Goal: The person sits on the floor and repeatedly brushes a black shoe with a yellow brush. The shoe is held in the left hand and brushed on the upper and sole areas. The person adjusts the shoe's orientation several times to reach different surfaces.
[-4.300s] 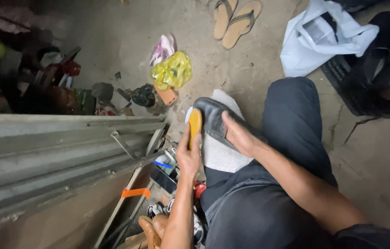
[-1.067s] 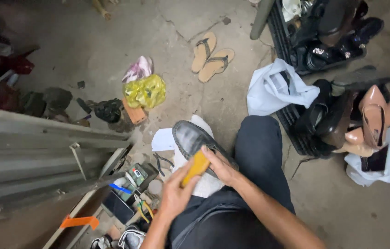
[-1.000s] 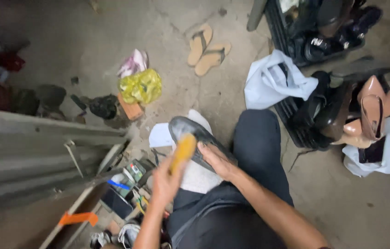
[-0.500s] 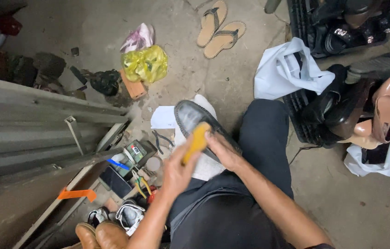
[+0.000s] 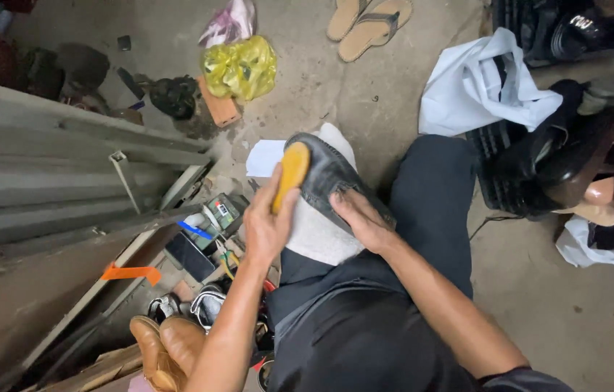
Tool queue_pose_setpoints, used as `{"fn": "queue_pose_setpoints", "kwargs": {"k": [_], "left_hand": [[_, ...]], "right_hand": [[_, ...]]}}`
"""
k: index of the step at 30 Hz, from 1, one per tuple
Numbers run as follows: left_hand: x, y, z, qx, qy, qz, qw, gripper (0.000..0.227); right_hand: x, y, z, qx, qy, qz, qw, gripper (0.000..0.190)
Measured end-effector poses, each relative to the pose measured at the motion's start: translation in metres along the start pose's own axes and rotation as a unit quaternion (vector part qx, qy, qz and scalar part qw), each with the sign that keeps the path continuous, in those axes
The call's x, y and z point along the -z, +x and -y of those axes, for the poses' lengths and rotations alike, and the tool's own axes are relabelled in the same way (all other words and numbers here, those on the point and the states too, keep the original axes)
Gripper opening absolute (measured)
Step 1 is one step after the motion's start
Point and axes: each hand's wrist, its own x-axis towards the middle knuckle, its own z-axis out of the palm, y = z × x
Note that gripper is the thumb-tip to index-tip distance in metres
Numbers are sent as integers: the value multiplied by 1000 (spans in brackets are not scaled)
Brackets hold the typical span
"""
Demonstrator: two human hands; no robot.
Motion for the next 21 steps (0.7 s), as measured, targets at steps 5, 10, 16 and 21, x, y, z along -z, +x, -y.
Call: {"fn": "queue_pose_setpoints", "kwargs": {"k": [5,10,16,21], "left_hand": [[9,-6,-9,34,-1,56,998,44],[14,5,28,45,47,53,996,50],[6,1,-5,44,-14,111,993,49],[6,9,6,71,-9,71,995,49]], "right_hand": [[-13,-18,45,13,-6,24,1000,60],[12,-7,9,57,-138,29,988,54],[36,3,-20,146,-279,75,946,49],[42,18,-31,208,-436,122,867,55]]}}
